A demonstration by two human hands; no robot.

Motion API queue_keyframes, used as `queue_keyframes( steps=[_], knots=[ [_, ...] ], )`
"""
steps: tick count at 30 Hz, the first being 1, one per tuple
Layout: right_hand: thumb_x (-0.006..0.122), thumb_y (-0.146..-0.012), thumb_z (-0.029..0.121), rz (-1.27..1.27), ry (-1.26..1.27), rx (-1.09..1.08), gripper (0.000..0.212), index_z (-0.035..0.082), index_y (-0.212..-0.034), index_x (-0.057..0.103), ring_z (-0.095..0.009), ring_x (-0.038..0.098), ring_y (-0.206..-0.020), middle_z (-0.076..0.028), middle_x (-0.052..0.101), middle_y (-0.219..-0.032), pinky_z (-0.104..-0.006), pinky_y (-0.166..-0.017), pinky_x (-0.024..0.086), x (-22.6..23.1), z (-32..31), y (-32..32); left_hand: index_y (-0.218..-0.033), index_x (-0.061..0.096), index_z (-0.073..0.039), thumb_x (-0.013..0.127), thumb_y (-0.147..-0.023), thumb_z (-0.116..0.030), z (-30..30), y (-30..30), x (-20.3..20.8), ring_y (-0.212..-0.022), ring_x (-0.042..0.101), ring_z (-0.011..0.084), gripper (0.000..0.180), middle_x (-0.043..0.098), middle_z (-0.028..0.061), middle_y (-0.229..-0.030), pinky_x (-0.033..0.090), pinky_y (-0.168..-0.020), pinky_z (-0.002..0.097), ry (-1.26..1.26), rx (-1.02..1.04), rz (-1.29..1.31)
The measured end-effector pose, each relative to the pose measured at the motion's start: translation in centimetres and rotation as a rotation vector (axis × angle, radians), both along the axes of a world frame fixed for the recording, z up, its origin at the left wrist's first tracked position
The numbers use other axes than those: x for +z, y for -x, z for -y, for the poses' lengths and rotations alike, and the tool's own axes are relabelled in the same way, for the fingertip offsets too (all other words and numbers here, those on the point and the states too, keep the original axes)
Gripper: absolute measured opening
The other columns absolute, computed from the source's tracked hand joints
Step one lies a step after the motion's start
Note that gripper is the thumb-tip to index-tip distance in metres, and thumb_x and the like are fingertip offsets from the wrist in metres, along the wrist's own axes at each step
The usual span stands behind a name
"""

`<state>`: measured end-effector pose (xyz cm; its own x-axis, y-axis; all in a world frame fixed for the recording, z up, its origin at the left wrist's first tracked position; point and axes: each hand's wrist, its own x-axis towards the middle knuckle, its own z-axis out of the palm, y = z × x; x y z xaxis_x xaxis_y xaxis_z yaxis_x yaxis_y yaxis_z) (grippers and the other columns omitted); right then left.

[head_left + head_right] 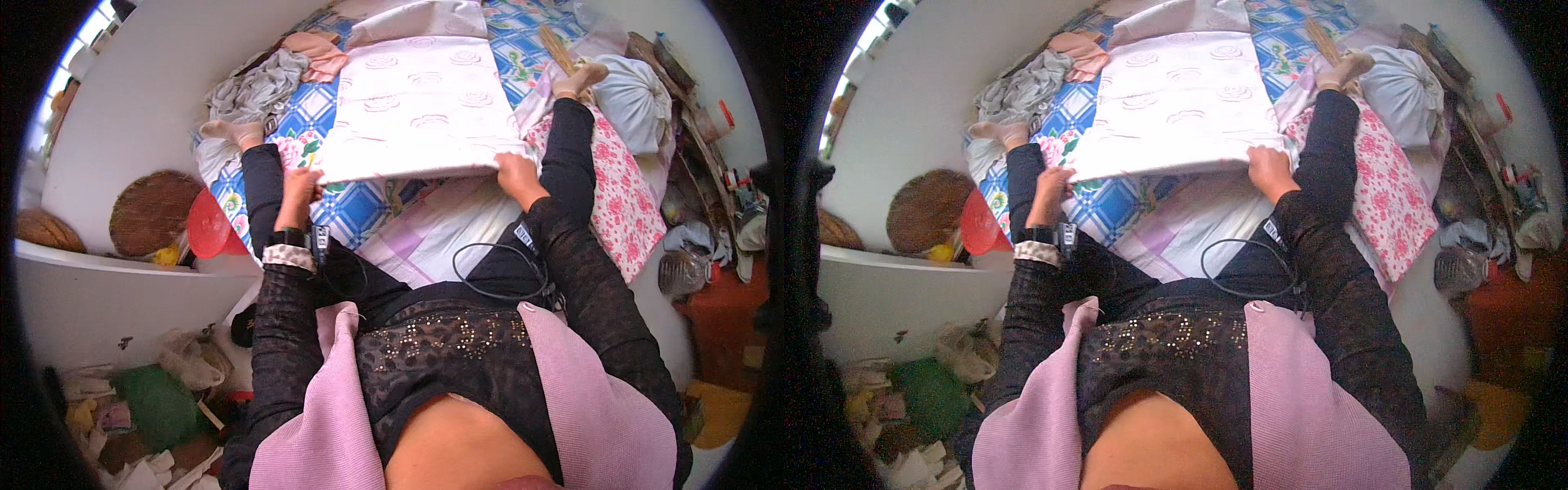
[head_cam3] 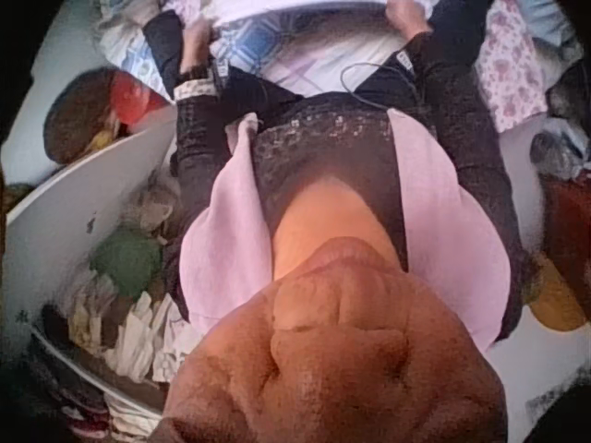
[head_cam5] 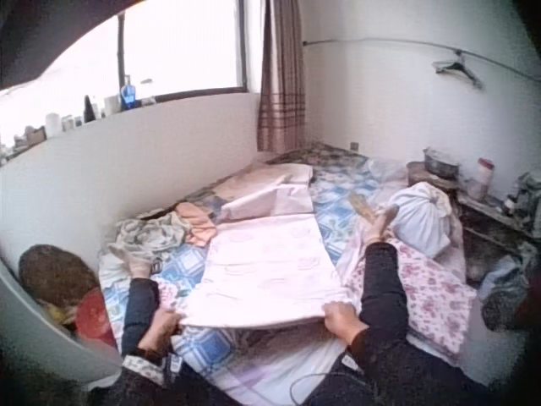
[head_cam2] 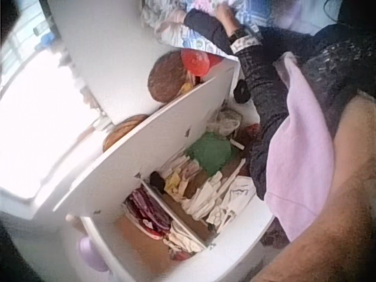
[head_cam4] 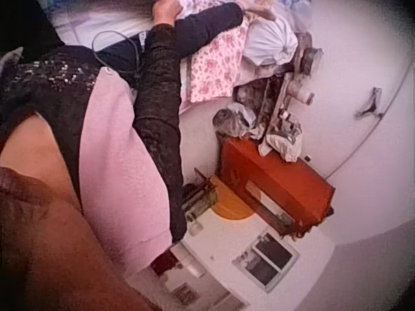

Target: The person sits on a bed and folds a large white cloth with pink floral patterns. They repeatedly unfold and refold the cloth, smoothing it with both hands to align edges and creases.

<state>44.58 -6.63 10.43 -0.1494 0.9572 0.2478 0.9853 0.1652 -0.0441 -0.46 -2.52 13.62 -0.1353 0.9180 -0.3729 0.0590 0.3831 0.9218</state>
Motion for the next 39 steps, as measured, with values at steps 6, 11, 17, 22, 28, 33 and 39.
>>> queue_keyframes(
  steps=[6,11,17,22,28,33,39],
  knots=[
    [0.051,-0.073,0.006,-0.194,-0.122,0.105,0.023,0.011,-0.092,0.063,-0.034,0.061,-0.081,-0.014,0.063,-0.084,-0.0428,-0.071,0.048,7.7,0.6,-4.0,-0.123,0.056,-0.008,0.059,-0.084,-0.01,-0.1,2.9,4.5,-0.047,0.048,0.0067,0.04,0.057,-0.0007,-0.069,0.043,-0.041,0.0217,-0.167,-0.014,0.059],
    [0.052,-0.072,0.003,-0.277,0.075,0.351,0.03,0.01,-0.1,0.063,-0.035,0.061,-0.086,-0.016,0.063,-0.09,-0.0418,-0.073,0.049,11.3,5.8,-3.9,-0.104,0.066,-0.007,0.056,-0.087,-0.017,4.3,6.0,6.1,-0.047,0.046,0.0053,0.022,0.059,-0.0021,-0.07,0.036,-0.041,0.0194,-0.127,-0.169,-0.066],
    [0.056,-0.07,0.003,-0.315,0.378,0.38,0.029,0.007,-0.098,0.063,-0.036,0.061,-0.084,-0.016,0.064,-0.09,-0.0411,-0.071,0.049,13.5,11.1,-3.3,-0.101,0.064,-0.007,0.056,-0.086,-0.017,9.0,7.6,7.0,-0.045,0.045,0.0052,0.021,0.059,-0.0032,-0.072,0.036,-0.04,0.0183,0.203,-0.262,-0.094],
    [0.056,-0.072,0.008,-0.491,0.526,0.332,0.029,0.003,-0.099,0.062,-0.029,0.064,-0.08,-0.017,0.064,-0.087,-0.0336,-0.072,0.049,14.3,9.2,-3.8,-0.1,0.064,-0.004,0.055,-0.087,-0.018,8.0,8.3,7.2,-0.049,0.051,0.0067,0.022,0.06,-0.0007,-0.069,0.042,-0.041,0.0195,0.2,-0.284,0.022],
    [0.062,-0.078,0.013,-0.918,0.558,0.108,0.039,-0.003,-0.113,0.059,-0.012,0.057,-0.089,-0.004,0.063,-0.098,-0.0243,-0.08,0.045,12.9,-1.5,-7.5,-0.11,0.06,-0.005,0.053,-0.091,-0.021,-2.8,8.0,7.3,-0.061,0.052,0.0025,0.026,0.059,-0.0047,-0.08,0.042,-0.046,0.0144,-0.099,-0.442,0.066],
    [0.06,-0.088,0.025,-1.578,0.332,0.012,0.04,0.005,-0.121,0.053,-0.013,0.06,-0.086,-0.004,0.063,-0.1,-0.0285,-0.079,0.048,7.0,-12.6,-8.9,-0.105,0.058,-0.005,0.052,-0.093,-0.025,-16.6,6.7,4.8,-0.072,0.054,0.01,0.024,0.06,0.0004,-0.087,0.046,-0.068,0.022,-0.073,-0.136,0.415],
    [0.051,-0.093,0.032,-1.717,0.61,-0.348,0.046,-0.003,-0.123,0.05,-0.019,0.06,-0.098,-0.011,0.062,-0.11,-0.0298,-0.088,0.047,-3.8,-13.7,-6.3,-0.118,0.055,0.004,0.066,-0.08,-0.029,-18.2,2.0,-11.1,-0.097,0.06,0.0252,0.051,0.062,0.0162,-0.109,0.048,-0.083,0.034,-0.463,-0.395,-0.839]
  ],
)
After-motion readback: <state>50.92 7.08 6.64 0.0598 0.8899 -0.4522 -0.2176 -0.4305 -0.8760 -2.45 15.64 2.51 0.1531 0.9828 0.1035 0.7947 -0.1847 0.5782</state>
